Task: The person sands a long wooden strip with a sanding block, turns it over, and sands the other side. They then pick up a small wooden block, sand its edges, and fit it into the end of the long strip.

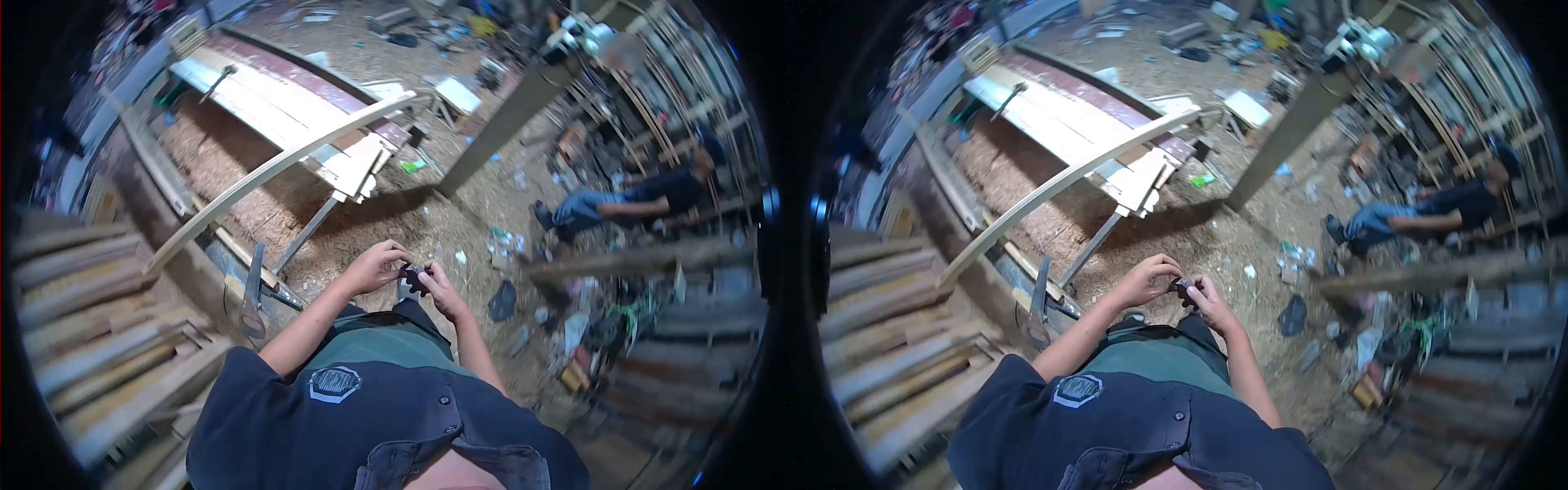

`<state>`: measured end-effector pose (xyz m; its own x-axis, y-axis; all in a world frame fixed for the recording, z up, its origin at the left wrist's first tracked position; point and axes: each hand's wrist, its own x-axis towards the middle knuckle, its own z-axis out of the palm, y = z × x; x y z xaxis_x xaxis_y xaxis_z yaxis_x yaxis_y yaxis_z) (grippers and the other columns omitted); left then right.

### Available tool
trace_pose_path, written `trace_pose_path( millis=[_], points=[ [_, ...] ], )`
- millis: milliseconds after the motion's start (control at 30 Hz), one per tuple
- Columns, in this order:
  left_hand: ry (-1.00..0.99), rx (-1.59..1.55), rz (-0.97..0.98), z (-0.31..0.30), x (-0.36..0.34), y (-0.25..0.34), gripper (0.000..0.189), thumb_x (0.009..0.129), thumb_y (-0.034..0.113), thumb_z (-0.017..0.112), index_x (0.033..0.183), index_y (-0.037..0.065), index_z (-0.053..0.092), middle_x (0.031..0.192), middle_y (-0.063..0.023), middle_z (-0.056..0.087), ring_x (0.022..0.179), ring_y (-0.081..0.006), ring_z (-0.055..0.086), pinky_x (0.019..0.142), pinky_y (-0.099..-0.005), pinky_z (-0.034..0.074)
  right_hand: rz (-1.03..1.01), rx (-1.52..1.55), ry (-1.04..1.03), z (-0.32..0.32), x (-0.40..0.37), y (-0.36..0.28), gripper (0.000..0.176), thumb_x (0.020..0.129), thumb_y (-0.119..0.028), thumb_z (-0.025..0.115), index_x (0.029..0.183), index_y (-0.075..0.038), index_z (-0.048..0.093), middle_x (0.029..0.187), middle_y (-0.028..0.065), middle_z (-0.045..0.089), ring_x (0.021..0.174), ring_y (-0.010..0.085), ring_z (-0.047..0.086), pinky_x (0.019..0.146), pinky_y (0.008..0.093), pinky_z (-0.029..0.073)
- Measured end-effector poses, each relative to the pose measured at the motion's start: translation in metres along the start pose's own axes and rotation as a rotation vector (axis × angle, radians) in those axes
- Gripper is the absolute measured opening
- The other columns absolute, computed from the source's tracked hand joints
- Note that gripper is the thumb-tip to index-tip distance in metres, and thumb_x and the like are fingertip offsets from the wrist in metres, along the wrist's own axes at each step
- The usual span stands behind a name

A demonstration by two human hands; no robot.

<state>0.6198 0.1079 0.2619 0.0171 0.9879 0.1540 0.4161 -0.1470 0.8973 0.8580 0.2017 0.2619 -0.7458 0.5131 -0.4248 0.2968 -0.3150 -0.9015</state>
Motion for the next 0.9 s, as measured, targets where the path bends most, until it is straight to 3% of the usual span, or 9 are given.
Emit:
trace_pose_path(
  millis=[167,200,267,400,600,733,800,833,900],
  points=[
    [0.42,0.094,-0.34,-0.013,0.01,-0.018,0.029,0.1,0.01,0.075,0.129,0.006,0.072,0.125,-0.0113,0.069,0.12,-0.0259,0.07,0.101,-0.0403,0.058,-0.11,-0.123,-0.215,-0.054,0.101,-0.022,0.037,0.11,-0.025,0.066,0.142,-0.009,0.054,0.124,0.0073,0.067,0.112,0.0163,0.063,0.098,0.0351,0.052],
    [0.64,-0.129,-0.421,-0.01,0.007,-0.05,0.027,0.1,0.014,0.073,0.126,0.005,0.073,0.121,-0.0122,0.07,0.106,-0.0258,0.072,0.093,-0.0366,0.058,-0.125,-0.255,-0.223,-0.064,0.127,-0.046,0.046,0.109,-0.023,0.068,0.15,-0.009,0.053,0.131,0.0094,0.068,0.116,0.018,0.065,0.102,0.037,0.053],
    [0.741,0.059,-0.472,-0.025,-0.001,-0.044,0.025,0.102,0.014,0.073,0.124,0.002,0.073,0.118,-0.0108,0.072,0.101,-0.022,0.074,0.09,-0.0345,0.059,-0.162,-0.215,-0.3,-0.073,0.16,-0.054,0.053,0.108,-0.021,0.069,0.156,-0.011,0.05,0.134,0.0106,0.068,0.12,0.0195,0.066,0.105,0.0377,0.053],
    [1.076,-0.111,-0.623,-0.036,-0.025,-0.107,0.022,0.103,0.014,0.073,0.119,0.0,0.075,0.113,-0.0115,0.075,0.105,-0.02,0.074,0.094,-0.034,0.058,-0.081,-0.284,-0.329,-0.063,0.23,-0.074,0.049,0.11,-0.018,0.065,0.157,-0.01,0.053,0.133,0.011,0.068,0.118,0.0187,0.067,0.104,0.0359,0.054],
    [1.269,-0.012,-0.833,-0.101,-0.055,-0.223,0.024,0.107,0.017,0.071,0.124,0.0,0.073,0.118,-0.0084,0.075,0.107,-0.0169,0.07,0.096,-0.0333,0.056,-0.168,-0.463,-0.396,-0.01,0.36,-0.052,0.043,0.112,-0.017,0.059,0.153,-0.006,0.057,0.133,0.0122,0.069,0.121,0.0192,0.065,0.109,0.0349,0.05],
    [1.466,-0.026,-0.932,-0.165,-0.061,-0.333,0.046,0.105,0.025,0.075,0.139,-0.003,0.064,0.128,-0.0159,0.07,0.11,-0.0208,0.069,0.095,-0.0334,0.057,-0.267,-0.618,-0.505,0.056,0.453,-0.064,0.045,0.106,-0.021,0.068,0.148,-0.006,0.063,0.139,0.0184,0.069,0.129,0.032,0.067,0.113,0.0396,0.05],
    [1.868,-0.201,-1.053,-0.205,-0.056,-0.382,0.072,0.101,0.034,0.076,0.155,-0.005,0.049,0.151,-0.0289,0.056,0.14,-0.0396,0.056,0.118,-0.0481,0.044,-0.395,-0.78,-0.519,0.09,0.493,-0.086,0.047,0.101,-0.021,0.075,0.145,-0.008,0.066,0.136,0.0201,0.07,0.127,0.037,0.069,0.109,0.0417,0.054],
    [1.87,-0.212,-1.067,-0.226,-0.054,-0.403,0.072,0.101,0.034,0.076,0.155,-0.005,0.049,0.151,-0.0289,0.056,0.14,-0.0396,0.056,0.118,-0.0481,0.044,-0.487,-0.794,-0.527,0.104,0.516,-0.09,0.048,0.098,-0.019,0.079,0.144,-0.01,0.068,0.131,0.0207,0.072,0.122,0.0396,0.071,0.104,0.043,0.057],
    [2.074,-0.192,-1.191,-0.266,-0.047,-0.429,0.093,0.102,0.036,0.073,0.169,-0.006,0.024,0.171,-0.0361,0.024,0.158,-0.0498,0.03,0.129,-0.0554,0.029,-0.541,-0.829,-0.524,0.13,0.555,-0.1,0.045,0.097,-0.017,0.08,0.14,-0.009,0.071,0.128,0.0197,0.074,0.118,0.0406,0.072,0.101,0.0434,0.058]
  ],
)
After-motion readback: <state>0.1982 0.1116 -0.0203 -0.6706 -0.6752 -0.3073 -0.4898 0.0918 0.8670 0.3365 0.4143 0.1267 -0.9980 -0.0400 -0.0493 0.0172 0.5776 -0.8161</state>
